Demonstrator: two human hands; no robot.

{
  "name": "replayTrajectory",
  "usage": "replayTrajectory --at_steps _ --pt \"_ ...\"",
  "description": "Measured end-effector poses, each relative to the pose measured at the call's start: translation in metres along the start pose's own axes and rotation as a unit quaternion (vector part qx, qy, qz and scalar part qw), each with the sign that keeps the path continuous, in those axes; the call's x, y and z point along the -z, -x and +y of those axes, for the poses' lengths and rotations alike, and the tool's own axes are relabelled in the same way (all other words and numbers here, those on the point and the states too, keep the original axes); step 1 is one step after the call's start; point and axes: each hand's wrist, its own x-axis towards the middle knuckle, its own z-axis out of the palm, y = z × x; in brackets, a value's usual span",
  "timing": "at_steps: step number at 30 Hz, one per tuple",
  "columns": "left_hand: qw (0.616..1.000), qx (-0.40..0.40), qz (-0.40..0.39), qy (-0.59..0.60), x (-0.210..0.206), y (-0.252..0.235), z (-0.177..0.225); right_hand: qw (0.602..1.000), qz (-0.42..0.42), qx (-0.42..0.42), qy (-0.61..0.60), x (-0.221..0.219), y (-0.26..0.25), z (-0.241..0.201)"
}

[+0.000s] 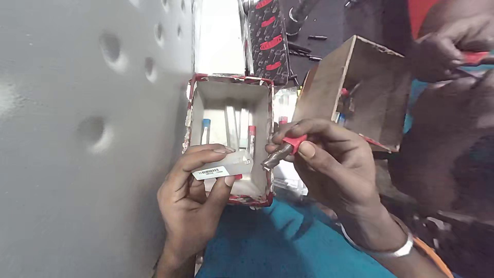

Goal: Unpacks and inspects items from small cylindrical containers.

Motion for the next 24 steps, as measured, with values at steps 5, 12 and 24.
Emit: replayTrajectory --at_steps 5,12,24 --pt "1.000 -0.009 0.020 -0.014 -0.003 0.000 0.001 0.989 -0.005 0.080 0.125 -0.004 0.006 -0.013" --pt "0.998 -0.038 0.000 -0.054 -0.003 0.002 -0.001 0.977 0.014 0.130 0.168 -0.003 0.007 -0.019" --pt "0.982 -0.113 -0.036 -0.149 -0.008 0.004 -0.004 0.975 0.009 0.097 0.201 -0.008 0.013 -0.018"
